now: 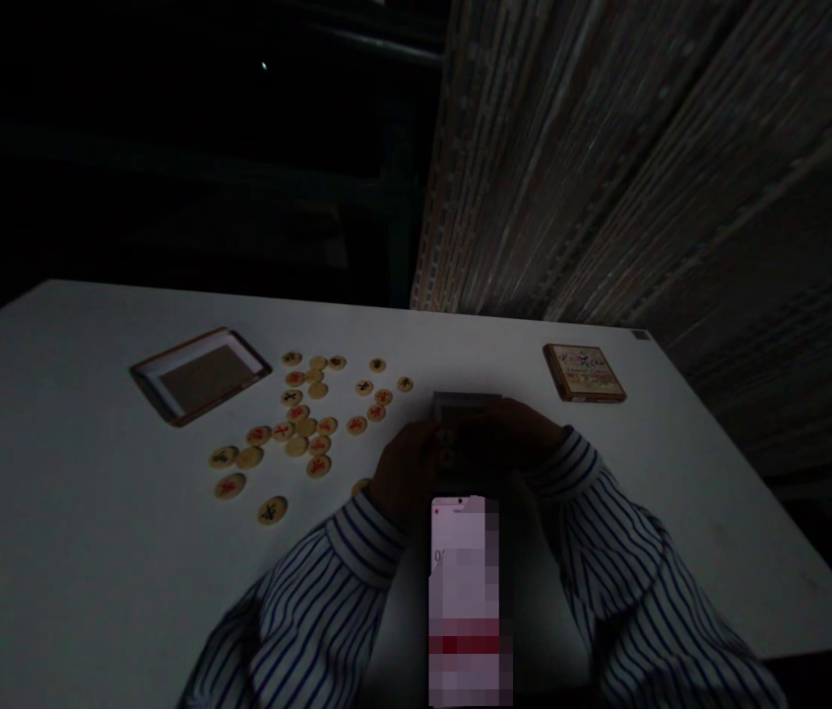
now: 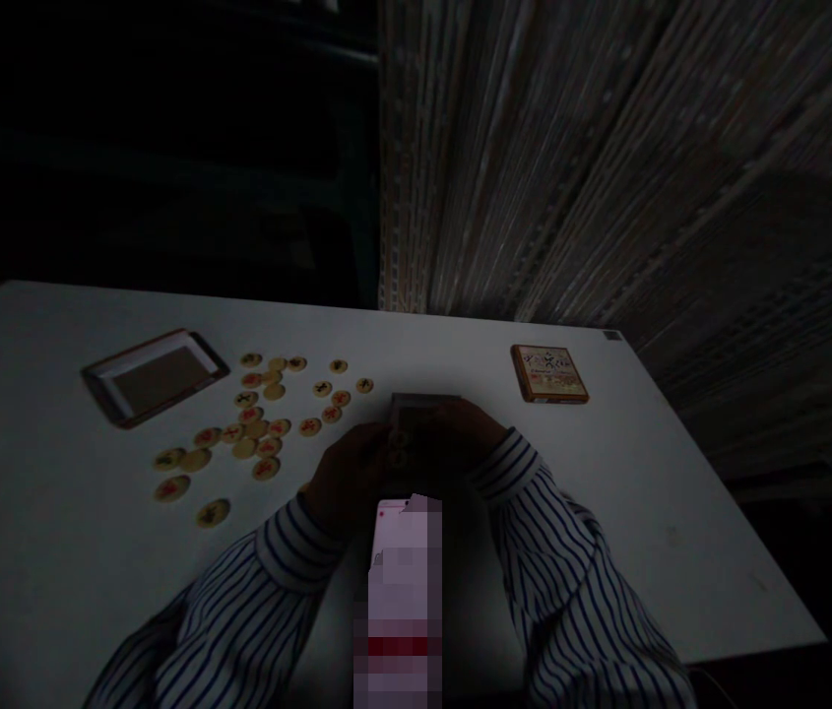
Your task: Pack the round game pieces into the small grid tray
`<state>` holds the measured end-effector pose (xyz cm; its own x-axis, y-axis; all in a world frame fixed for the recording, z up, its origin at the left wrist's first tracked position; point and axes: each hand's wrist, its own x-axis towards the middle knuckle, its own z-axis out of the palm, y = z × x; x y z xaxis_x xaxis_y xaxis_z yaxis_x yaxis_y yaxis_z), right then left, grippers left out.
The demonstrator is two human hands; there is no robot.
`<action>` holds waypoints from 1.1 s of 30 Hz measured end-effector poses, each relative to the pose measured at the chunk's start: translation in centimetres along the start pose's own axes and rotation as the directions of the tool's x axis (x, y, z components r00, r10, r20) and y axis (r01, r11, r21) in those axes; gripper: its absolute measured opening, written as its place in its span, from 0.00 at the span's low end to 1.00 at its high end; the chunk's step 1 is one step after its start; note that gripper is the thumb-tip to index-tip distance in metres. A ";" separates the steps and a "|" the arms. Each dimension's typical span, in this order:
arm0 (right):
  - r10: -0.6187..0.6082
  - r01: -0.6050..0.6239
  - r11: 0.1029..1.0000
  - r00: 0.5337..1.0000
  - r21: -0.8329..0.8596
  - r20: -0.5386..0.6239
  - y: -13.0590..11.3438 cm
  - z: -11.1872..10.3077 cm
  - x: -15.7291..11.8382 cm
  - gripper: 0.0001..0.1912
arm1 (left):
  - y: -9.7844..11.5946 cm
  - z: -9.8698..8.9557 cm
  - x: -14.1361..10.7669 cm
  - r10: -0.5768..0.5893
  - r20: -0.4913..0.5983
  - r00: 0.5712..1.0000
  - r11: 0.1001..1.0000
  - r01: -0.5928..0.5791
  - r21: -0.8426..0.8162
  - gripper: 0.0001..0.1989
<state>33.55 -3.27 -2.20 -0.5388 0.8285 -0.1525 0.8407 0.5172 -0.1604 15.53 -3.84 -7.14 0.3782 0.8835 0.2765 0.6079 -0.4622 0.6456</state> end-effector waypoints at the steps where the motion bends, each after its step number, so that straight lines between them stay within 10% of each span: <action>1: -0.025 0.025 1.000 1.000 0.010 -0.001 0.1 0.1 0.0 0.10 | 0.0 0.0 0.0 0.002 -0.002 1.000 1.000 -0.002 -0.002 0.12; 21: -0.067 0.067 0.998 0.998 -0.003 0.004 0.8 0.6 0.1 0.08 | -0.3 0.2 0.0 0.027 0.003 1.000 1.000 -0.027 0.009 0.12; 33: 0.112 -0.107 0.989 0.993 -0.101 0.044 0.6 -1.6 -0.5 0.11 | -0.1 -0.2 0.1 -0.003 0.025 1.000 1.000 0.003 -0.007 0.13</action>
<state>34.43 -3.08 -0.70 -0.4434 0.8708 -0.2124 0.8946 0.4447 -0.0442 15.38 -3.72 -7.07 0.3938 0.8828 0.2563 0.6041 -0.4587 0.6517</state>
